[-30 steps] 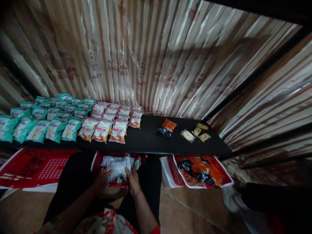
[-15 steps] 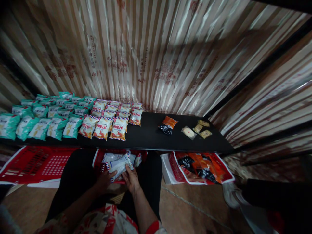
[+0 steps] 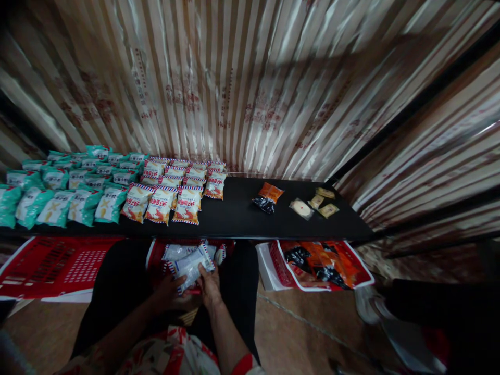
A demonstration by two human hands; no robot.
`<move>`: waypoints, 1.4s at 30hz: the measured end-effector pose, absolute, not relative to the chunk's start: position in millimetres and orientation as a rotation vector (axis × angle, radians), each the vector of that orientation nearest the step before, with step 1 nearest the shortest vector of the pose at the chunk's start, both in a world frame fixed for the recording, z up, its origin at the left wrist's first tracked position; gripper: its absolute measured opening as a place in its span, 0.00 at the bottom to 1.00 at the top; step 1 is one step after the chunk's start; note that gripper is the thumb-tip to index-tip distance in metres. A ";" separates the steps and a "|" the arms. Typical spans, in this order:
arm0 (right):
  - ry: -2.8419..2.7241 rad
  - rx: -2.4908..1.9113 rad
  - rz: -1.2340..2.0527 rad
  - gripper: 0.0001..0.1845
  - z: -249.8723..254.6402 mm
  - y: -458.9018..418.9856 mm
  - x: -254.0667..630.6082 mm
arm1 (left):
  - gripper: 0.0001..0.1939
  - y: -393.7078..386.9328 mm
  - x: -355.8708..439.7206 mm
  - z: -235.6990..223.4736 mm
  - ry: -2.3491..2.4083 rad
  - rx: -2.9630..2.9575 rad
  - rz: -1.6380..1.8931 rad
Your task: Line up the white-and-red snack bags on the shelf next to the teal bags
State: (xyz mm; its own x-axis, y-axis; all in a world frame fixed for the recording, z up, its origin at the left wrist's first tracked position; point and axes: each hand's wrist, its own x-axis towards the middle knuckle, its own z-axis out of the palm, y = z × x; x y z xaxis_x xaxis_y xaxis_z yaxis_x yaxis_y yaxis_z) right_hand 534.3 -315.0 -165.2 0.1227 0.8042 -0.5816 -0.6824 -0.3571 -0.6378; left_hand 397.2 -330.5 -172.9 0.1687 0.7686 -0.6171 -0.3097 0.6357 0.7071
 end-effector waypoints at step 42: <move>-0.165 -1.280 1.505 0.26 -148.2 -312.5 531.2 | 0.19 -313.7 386.9 -168.9 1.542 1.087 1.129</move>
